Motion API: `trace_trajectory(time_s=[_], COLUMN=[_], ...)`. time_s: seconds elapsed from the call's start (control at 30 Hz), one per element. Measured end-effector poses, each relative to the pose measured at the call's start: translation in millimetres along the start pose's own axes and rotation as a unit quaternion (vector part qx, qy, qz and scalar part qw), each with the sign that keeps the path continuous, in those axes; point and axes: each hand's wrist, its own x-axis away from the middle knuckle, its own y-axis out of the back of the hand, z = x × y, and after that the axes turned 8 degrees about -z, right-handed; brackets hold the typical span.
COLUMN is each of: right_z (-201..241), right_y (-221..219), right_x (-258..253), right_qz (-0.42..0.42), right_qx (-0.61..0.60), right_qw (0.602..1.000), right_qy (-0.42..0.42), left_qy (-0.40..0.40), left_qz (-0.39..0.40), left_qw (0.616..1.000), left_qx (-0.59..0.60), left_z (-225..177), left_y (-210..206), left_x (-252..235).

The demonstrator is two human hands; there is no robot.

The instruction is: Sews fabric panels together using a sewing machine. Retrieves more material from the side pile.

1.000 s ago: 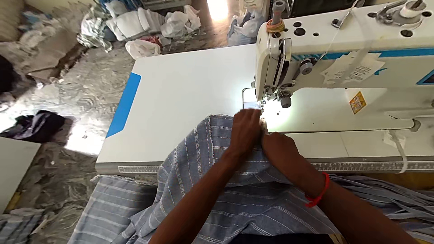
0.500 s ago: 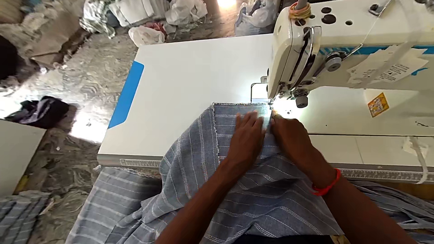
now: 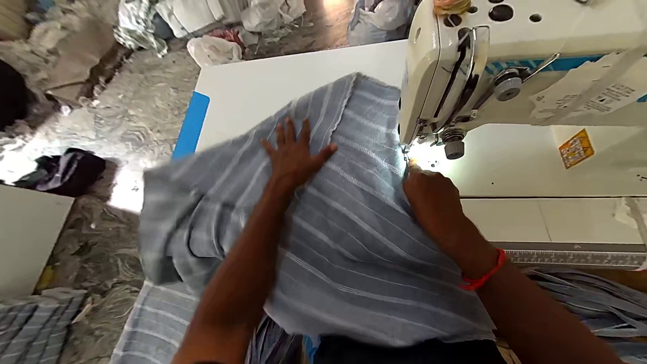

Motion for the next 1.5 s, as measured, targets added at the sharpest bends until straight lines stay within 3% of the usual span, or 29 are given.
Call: trace_trajectory(time_s=[0.1, 0.17, 0.27, 0.33, 0.4, 0.47, 0.57, 0.7, 0.77, 0.87, 0.97, 1.03, 1.13, 1.4, 1.5], right_z=[4, 4, 5, 2, 0, 0, 3, 4, 4, 5, 5, 4, 3, 2, 3], right_y=[1, 3, 2, 0, 2, 5, 6, 4, 4, 4, 2, 2, 0, -5, -4], right_x=[-4, -4, -3, -2, -1, -1, -1, 1, 2, 3, 5, 5, 6, 4, 2], right_qz=[0.014, 0.019, -0.003, -0.021, -0.026, -0.02, -0.008, -0.006, -0.01, -0.003, -0.018, -0.025, -0.025, -0.033, -0.033], right_qx=[0.015, 0.024, 0.028, 0.021, 0.015, 0.012, 0.023, 0.028, 0.026, 0.036, 0.036, 0.032, 0.04, 0.024, 0.018], right_qw=[1.0, 0.999, 1.0, 1.0, 1.0, 1.0, 1.0, 1.0, 1.0, 0.999, 0.999, 0.999, 0.999, 0.999, 0.999], right_qy=[-0.016, -0.012, -0.006, 0.001, 0.011, 0.014, 0.009, 0.0, 0.0, -0.003, -0.005, -0.008, -0.003, -0.003, -0.007], left_qy=[-0.086, -0.098, -0.069, 0.021, 0.147, 0.215, 0.213, 0.053, -0.02, -0.051, 0.034, 0.084, 0.081, 0.0, -0.061], left_qz=[0.029, 0.033, -0.003, 0.002, 0.006, -0.008, -0.022, -0.001, 0.011, -0.002, 0.044, 0.05, -0.024, -0.027, -0.146], left_qw=[0.995, 0.992, 0.995, 0.998, 0.988, 0.976, 0.976, 0.999, 0.999, 0.995, 0.997, 0.995, 0.996, 1.0, 0.981], left_qx=[0.04, 0.069, 0.074, 0.06, 0.05, 0.011, -0.032, 0.006, 0.044, 0.081, 0.045, 0.005, -0.034, 0.002, 0.113], left_z=[2, -11, -53, -70, -65, -43, -11, 34, 35, -23, -92, -101, -79, -59, -53], left_y=[-4, 4, 42, 63, 59, 31, 13, 11, 15, 36, 39, 16, -17, -23, -19], left_x=[-69, -76, -1, 88, 161, 179, 127, 8, -34, -13, 71, 98, 73, -35, -48])
